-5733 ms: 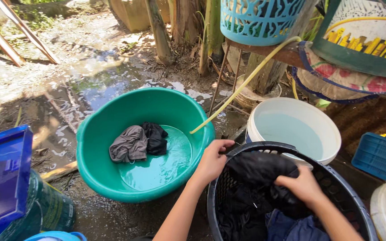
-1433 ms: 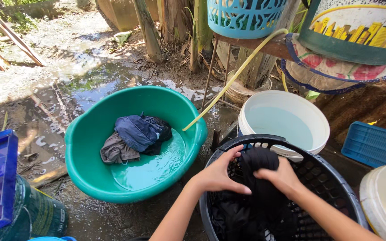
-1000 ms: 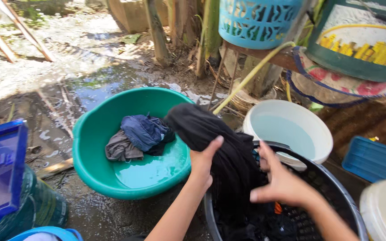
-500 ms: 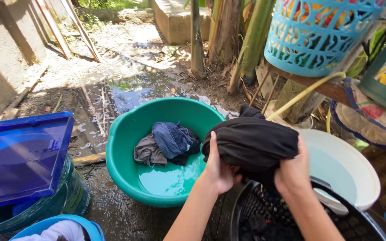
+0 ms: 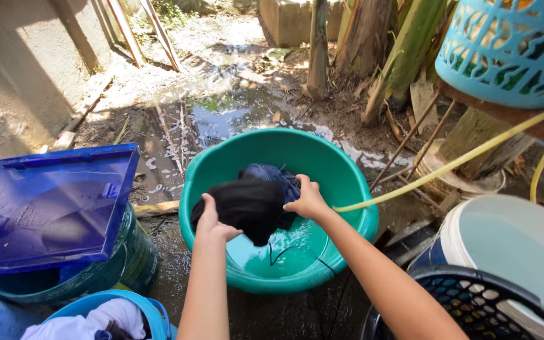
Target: The person washes clothes by hand in a green basin filled with soapy water, wrings them, and places them into a black basket.
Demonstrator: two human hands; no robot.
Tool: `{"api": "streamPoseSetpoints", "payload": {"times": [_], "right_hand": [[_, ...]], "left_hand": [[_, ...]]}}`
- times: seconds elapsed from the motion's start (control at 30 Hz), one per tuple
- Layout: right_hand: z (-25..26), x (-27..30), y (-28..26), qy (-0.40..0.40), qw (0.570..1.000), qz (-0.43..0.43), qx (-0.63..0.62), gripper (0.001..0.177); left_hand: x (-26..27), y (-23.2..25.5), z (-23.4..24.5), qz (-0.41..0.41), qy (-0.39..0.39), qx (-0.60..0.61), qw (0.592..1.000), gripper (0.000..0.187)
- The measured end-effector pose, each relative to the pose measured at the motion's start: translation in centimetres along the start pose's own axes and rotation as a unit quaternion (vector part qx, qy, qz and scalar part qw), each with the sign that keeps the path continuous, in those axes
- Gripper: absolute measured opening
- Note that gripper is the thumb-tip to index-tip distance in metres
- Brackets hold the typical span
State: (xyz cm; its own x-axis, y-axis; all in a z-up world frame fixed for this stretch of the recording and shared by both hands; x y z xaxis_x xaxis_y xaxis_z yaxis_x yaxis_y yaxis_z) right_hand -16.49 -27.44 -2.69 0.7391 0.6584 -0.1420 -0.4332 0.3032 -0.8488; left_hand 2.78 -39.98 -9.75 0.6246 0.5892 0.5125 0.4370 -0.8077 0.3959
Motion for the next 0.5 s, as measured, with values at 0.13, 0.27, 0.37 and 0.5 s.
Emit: {"api": "streamPoseSetpoints", "payload": {"times": [0.13,0.27,0.37,0.5], "right_hand": [[0.1,6.5,1.4,-0.111,0.983,-0.063,-0.135,0.038],[9.5,14.2,0.7,-0.16,0.966,-0.103,-0.174,0.013],[15.4,21.5,3.2,-0.281,0.93,-0.22,-0.09,0.026],[15.8,31.7,10.7,-0.431,0.827,-0.247,0.263,0.1]], "left_hand": [[-0.3,-0.5,-2.1,-0.149,-0.043,-0.112,0.981,0.069],[4.4,-10.8,-10.7,-0.12,-0.24,-0.221,0.938,0.056],[9.9,-18.8,-13.2,-0.074,-0.264,-0.38,0.884,0.048],[14.8,-26.9,-14.1,-0.032,-0.357,-0.46,0.813,0.043]]}}
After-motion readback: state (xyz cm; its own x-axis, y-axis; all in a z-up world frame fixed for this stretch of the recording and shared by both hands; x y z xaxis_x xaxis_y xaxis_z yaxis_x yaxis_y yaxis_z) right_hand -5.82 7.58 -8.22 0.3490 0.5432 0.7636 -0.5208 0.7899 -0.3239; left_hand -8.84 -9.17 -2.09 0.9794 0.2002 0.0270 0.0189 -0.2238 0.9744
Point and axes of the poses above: each hand's wrist, its own x-axis away from the middle knuckle, its own z-axis out of the back of the hand, y = z × x, the point moved 10 cm from there along -x, towards the middle knuckle, and after that the axes turned 9 degrees about -z, right-handed, at the moved point
